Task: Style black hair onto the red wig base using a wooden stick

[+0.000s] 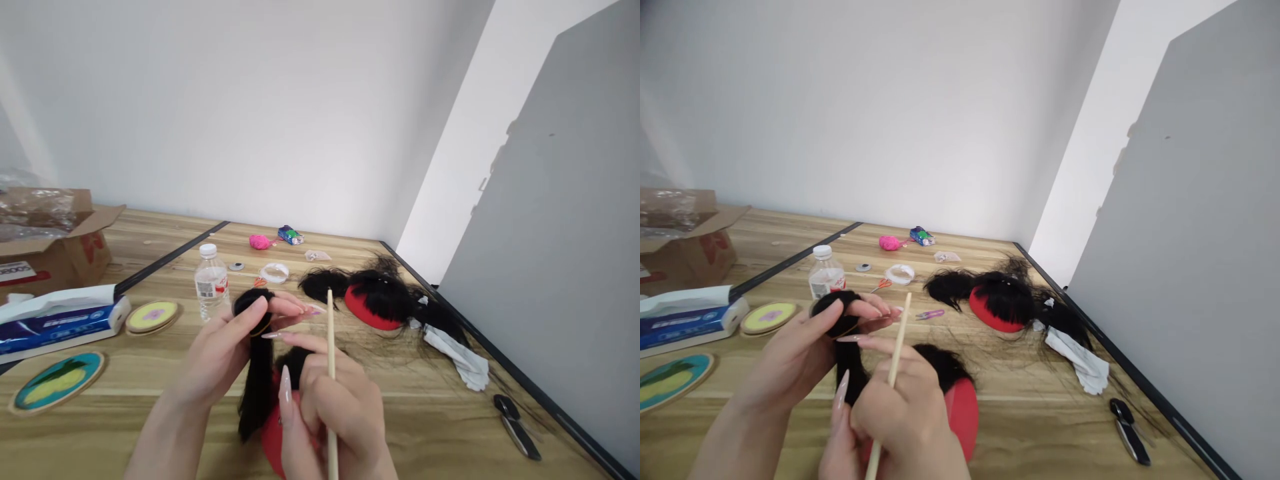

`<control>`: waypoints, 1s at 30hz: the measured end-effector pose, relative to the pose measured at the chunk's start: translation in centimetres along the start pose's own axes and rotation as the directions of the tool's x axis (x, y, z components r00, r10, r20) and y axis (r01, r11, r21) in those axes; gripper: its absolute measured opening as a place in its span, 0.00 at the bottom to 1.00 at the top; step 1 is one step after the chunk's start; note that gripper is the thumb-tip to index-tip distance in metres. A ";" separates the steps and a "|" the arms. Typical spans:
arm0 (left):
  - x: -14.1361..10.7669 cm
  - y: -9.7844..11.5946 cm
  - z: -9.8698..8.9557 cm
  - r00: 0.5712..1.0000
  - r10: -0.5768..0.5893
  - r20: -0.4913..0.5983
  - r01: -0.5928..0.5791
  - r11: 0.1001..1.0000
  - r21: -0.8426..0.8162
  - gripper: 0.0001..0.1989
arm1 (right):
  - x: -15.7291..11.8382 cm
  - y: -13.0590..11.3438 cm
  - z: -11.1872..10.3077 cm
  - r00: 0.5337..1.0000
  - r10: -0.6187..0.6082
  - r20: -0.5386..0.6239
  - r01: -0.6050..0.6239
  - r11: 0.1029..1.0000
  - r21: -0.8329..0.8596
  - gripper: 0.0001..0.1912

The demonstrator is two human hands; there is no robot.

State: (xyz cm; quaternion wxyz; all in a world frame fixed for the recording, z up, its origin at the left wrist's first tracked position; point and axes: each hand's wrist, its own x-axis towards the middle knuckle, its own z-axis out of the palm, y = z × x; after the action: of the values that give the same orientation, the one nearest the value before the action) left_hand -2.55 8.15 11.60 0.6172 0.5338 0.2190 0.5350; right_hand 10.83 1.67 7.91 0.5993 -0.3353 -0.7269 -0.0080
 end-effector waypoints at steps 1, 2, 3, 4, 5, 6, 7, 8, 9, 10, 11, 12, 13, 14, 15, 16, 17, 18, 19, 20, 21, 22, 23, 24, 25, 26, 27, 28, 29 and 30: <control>0.0 0.0 0.1 1.000 -0.005 0.024 0.004 1.000 0.016 0.14 | -0.1 0.1 0.2 1.000 -0.014 0.003 0.014 0.999 -0.038 0.17; -0.1 -0.1 0.1 0.999 -0.013 0.044 0.012 1.000 0.028 0.14 | 0.0 0.0 0.3 0.999 -0.031 -0.011 0.030 0.997 -0.073 0.16; -0.1 -0.1 0.2 0.998 -0.022 0.059 0.020 0.999 0.036 0.14 | 0.1 0.0 0.4 0.998 -0.049 -0.031 0.045 0.993 -0.106 0.15; -0.2 -0.1 0.3 0.997 -0.031 0.068 0.028 0.999 0.039 0.13 | 0.3 -0.1 0.4 0.997 -0.068 -0.029 0.063 0.988 -0.144 0.14; -0.2 0.0 0.3 0.997 -0.038 0.074 0.035 0.999 0.041 0.13 | 0.5 -0.2 0.3 0.997 -0.079 -0.021 0.074 0.982 -0.174 0.13; -0.2 0.0 0.4 0.996 -0.042 0.076 0.039 0.998 0.043 0.13 | 0.6 -0.2 0.3 0.997 -0.081 -0.013 0.077 0.978 -0.192 0.13; -0.2 0.0 0.4 0.997 -0.042 0.072 0.039 0.998 0.045 0.13 | 0.7 -0.1 0.2 0.996 -0.086 -0.003 0.083 0.976 -0.200 0.13; -0.2 0.0 0.4 0.997 -0.040 0.067 0.037 0.998 0.047 0.13 | 0.7 0.1 0.1 0.995 -0.100 0.017 0.101 0.974 -0.205 0.13; -0.2 0.0 0.4 0.997 -0.039 0.059 0.036 0.998 0.051 0.13 | 0.7 0.3 0.1 0.991 -0.125 0.051 0.133 0.967 -0.215 0.13; -0.2 0.0 0.4 0.998 -0.036 0.052 0.034 0.998 0.053 0.13 | 0.7 0.6 0.1 0.983 -0.157 0.092 0.174 0.959 -0.225 0.12; -0.2 0.0 0.5 0.998 -0.031 0.049 0.029 0.998 0.053 0.13 | 0.6 1.0 0.1 0.973 -0.187 0.134 0.214 0.948 -0.235 0.12; -0.1 -0.1 0.5 0.998 -0.025 0.051 0.023 0.999 0.046 0.13 | 0.5 1.3 0.1 0.963 -0.208 0.172 0.246 0.938 -0.244 0.12; -0.1 -0.1 0.6 0.998 -0.021 0.058 0.019 0.999 0.032 0.13 | 0.5 1.6 0.2 0.957 -0.212 0.197 0.259 0.932 -0.255 0.12; 0.0 -0.1 0.7 0.998 -0.013 0.066 0.013 1.000 0.011 0.14 | 0.4 1.9 0.3 0.957 -0.207 0.202 0.257 0.929 -0.265 0.12; 0.0 -0.2 0.8 0.997 -0.008 0.072 0.009 1.000 -0.014 0.14 | 0.4 2.0 0.4 0.959 -0.202 0.199 0.251 0.930 -0.268 0.13; 0.1 -0.2 0.9 0.997 -0.003 0.071 0.005 0.999 -0.038 0.15 | 0.4 2.1 0.5 0.961 -0.202 0.188 0.247 0.934 -0.257 0.13; 0.1 -0.2 1.0 0.998 -0.003 0.063 0.006 0.998 -0.058 0.15 | 0.4 2.0 0.6 0.964 -0.208 0.164 0.243 0.942 -0.231 0.14; 0.2 -0.2 1.1 0.999 0.001 0.047 0.002 0.997 -0.071 0.16 | 0.5 1.9 0.7 0.969 -0.211 0.129 0.233 0.954 -0.191 0.16; 0.2 -0.2 1.2 1.000 0.007 0.027 -0.005 0.997 -0.080 0.16 | 0.7 1.8 0.8 0.974 -0.205 0.096 0.217 0.966 -0.144 0.17; 0.3 -0.2 1.3 1.000 0.011 0.000 -0.011 0.996 -0.090 0.16 | 0.9 1.6 0.8 0.980 -0.190 0.065 0.196 0.976 -0.097 0.17; 0.3 -0.1 1.4 1.000 0.010 -0.029 -0.013 0.995 -0.103 0.16 | 1.1 1.4 0.9 0.985 -0.167 0.037 0.169 0.984 -0.058 0.18; 0.4 0.0 1.5 0.998 0.006 -0.055 -0.013 0.992 -0.122 0.16 | 1.4 1.2 0.8 0.990 -0.142 0.017 0.143 0.989 -0.025 0.18; 0.4 0.2 1.5 0.997 -0.003 -0.075 -0.008 0.989 -0.145 0.16 | 1.6 1.0 0.8 0.993 -0.121 0.001 0.121 0.993 0.008 0.18; 0.5 0.3 1.5 0.996 -0.010 -0.094 -0.006 0.986 -0.169 0.17 | 1.8 0.8 0.6 0.994 -0.104 -0.019 0.105 0.993 0.048 0.18; 0.5 0.4 1.4 0.994 -0.012 -0.112 -0.009 0.983 -0.182 0.17 | 1.9 0.6 0.4 0.996 -0.083 -0.046 0.087 0.991 0.100 0.17; 0.6 0.5 1.2 0.991 -0.008 -0.130 -0.016 0.983 -0.183 0.17 | 1.9 0.4 0.0 0.996 -0.044 -0.081 0.057 0.985 0.163 0.17; 0.7 0.6 1.0 0.988 0.002 -0.153 -0.029 0.985 -0.170 0.17 | 1.8 0.2 -0.4 0.993 0.014 -0.116 0.013 0.975 0.223 0.17; 0.7 0.6 0.8 0.983 0.018 -0.182 -0.045 0.988 -0.145 0.17 | 1.5 0.0 -1.0 0.984 0.085 -0.155 -0.041 0.962 0.269 0.18; 0.8 0.6 0.6 0.977 0.038 -0.211 -0.063 0.992 -0.113 0.17 | 1.2 -0.2 -1.6 0.967 0.160 -0.196 -0.094 0.947 0.306 0.19; 0.9 0.6 0.5 0.971 0.056 -0.232 -0.077 0.993 -0.084 0.17 | 0.7 -0.4 -2.3 0.947 0.224 -0.232 -0.143 0.937 0.318 0.21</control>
State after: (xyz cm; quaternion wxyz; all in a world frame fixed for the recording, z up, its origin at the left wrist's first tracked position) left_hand -2.13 8.64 12.53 0.5936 0.4465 0.2455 0.6229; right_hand 12.58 0.77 9.28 0.7326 -0.3042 -0.5983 0.1131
